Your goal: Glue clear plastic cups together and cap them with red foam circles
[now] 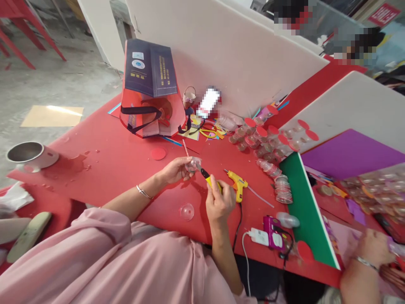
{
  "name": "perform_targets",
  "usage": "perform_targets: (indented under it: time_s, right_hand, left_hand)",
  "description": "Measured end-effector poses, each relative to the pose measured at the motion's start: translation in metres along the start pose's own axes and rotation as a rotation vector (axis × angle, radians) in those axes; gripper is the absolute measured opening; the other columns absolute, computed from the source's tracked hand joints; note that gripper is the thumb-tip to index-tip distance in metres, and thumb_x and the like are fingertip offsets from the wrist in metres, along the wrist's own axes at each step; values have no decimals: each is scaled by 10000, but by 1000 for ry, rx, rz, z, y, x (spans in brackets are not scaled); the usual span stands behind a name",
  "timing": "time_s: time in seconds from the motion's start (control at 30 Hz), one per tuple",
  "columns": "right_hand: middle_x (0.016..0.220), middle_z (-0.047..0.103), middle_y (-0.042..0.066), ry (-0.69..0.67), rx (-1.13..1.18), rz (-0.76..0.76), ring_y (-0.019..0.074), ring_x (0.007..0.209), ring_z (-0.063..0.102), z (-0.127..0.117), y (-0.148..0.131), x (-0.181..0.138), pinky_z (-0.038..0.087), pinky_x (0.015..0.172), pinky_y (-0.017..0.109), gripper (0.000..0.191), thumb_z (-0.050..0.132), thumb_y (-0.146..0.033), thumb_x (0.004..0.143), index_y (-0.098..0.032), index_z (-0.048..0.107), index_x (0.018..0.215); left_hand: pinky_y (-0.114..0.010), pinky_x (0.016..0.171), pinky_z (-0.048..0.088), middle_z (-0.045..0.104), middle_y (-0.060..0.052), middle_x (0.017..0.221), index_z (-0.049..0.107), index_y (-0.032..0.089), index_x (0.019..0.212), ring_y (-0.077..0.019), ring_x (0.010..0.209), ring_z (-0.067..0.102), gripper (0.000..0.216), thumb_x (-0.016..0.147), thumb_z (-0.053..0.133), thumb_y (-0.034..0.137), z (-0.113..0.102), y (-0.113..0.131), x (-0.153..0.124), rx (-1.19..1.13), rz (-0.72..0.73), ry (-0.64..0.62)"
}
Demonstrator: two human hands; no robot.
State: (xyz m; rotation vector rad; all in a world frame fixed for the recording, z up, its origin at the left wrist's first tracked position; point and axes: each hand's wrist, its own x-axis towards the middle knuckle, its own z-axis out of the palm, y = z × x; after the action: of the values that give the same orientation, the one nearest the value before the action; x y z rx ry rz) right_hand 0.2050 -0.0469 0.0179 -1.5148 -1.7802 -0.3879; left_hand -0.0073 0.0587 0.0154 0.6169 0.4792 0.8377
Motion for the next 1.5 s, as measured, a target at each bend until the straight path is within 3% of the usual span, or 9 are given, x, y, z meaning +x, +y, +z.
perform_targets:
  time_s: [0.17, 0.3, 0.43, 0.6, 0.9, 1.07, 1.23, 1.37, 1.5]
  right_hand:
    - [1029, 718, 75, 50, -63, 48, 182, 913, 659, 2, -3, 1, 491, 857, 321, 351, 658, -214, 987, -268, 697, 1332]
    - [1081, 713, 72, -8, -51, -14, 189, 966, 663, 4, -5, 0, 483, 892, 340, 387, 645, -198, 985, -314, 684, 1352]
    - [1030, 696, 84, 34, -61, 73, 186, 922, 659, 5, -1, -2, 499, 868, 338, 354, 609, -218, 1003, -271, 693, 1343]
    - [1090, 717, 67, -5, -29, -32, 188, 957, 665, 4, -6, -2, 487, 883, 339, 404, 670, -197, 976, -314, 672, 1363]
    - [1094, 716, 71, 8, -63, -61, 186, 970, 675, 3, -8, -4, 478, 886, 341, 407, 657, -180, 975, -316, 670, 1358]
    - [1013, 710, 77, 65, -126, 21, 186, 894, 666, 0, -3, -3, 488, 840, 331, 337, 632, -205, 990, -273, 700, 1313]
    - [1065, 714, 76, -11, -83, -56, 187, 942, 675, -1, -5, 0, 488, 876, 341, 370, 644, -189, 981, -302, 694, 1330]
    - [1015, 709, 74, 53, -92, 16, 175, 885, 664, -1, -4, 1, 491, 834, 321, 322, 643, -203, 988, -266, 713, 1297]
    - [1049, 713, 68, 3, -47, -66, 176, 931, 668, -1, -5, 0, 486, 870, 327, 355, 639, -200, 989, -292, 692, 1328]
  left_hand:
    - [-215, 373, 407, 699, -93, 845, 688, 73, 1153, -138, 538, 588, 474, 919, 641, 482, 6, -4, 2, 6, -62, 20]
    - [-183, 363, 350, 649, -56, 746, 686, 89, 1083, -121, 500, 556, 480, 930, 612, 538, 12, -5, 1, 24, -84, 64]
    - [-177, 353, 312, 626, -47, 742, 684, 95, 1050, -100, 465, 499, 502, 947, 547, 568, 12, -3, 0, 43, -119, 86]
    - [-172, 348, 274, 606, -37, 701, 673, 116, 997, -97, 438, 483, 500, 957, 509, 586, 11, -6, 2, 75, -127, 116]
    - [-170, 328, 227, 598, -33, 662, 645, 133, 929, -83, 385, 414, 486, 943, 489, 593, 14, -7, 2, 86, -155, 130]
    - [-179, 333, 225, 589, -34, 663, 659, 121, 926, -72, 370, 382, 525, 961, 428, 591, 10, -8, 2, 94, -142, 84]
    - [-180, 324, 179, 565, -34, 625, 630, 123, 807, -63, 350, 348, 560, 976, 391, 601, 12, -6, 1, 117, -175, 74]
    - [-176, 315, 186, 555, -27, 619, 664, 117, 871, -70, 349, 342, 563, 982, 362, 579, 14, -4, 1, 89, -193, 54]
    - [-174, 305, 176, 548, -39, 591, 630, 123, 764, -62, 344, 299, 592, 972, 368, 611, 13, -5, 1, 65, -248, 53]
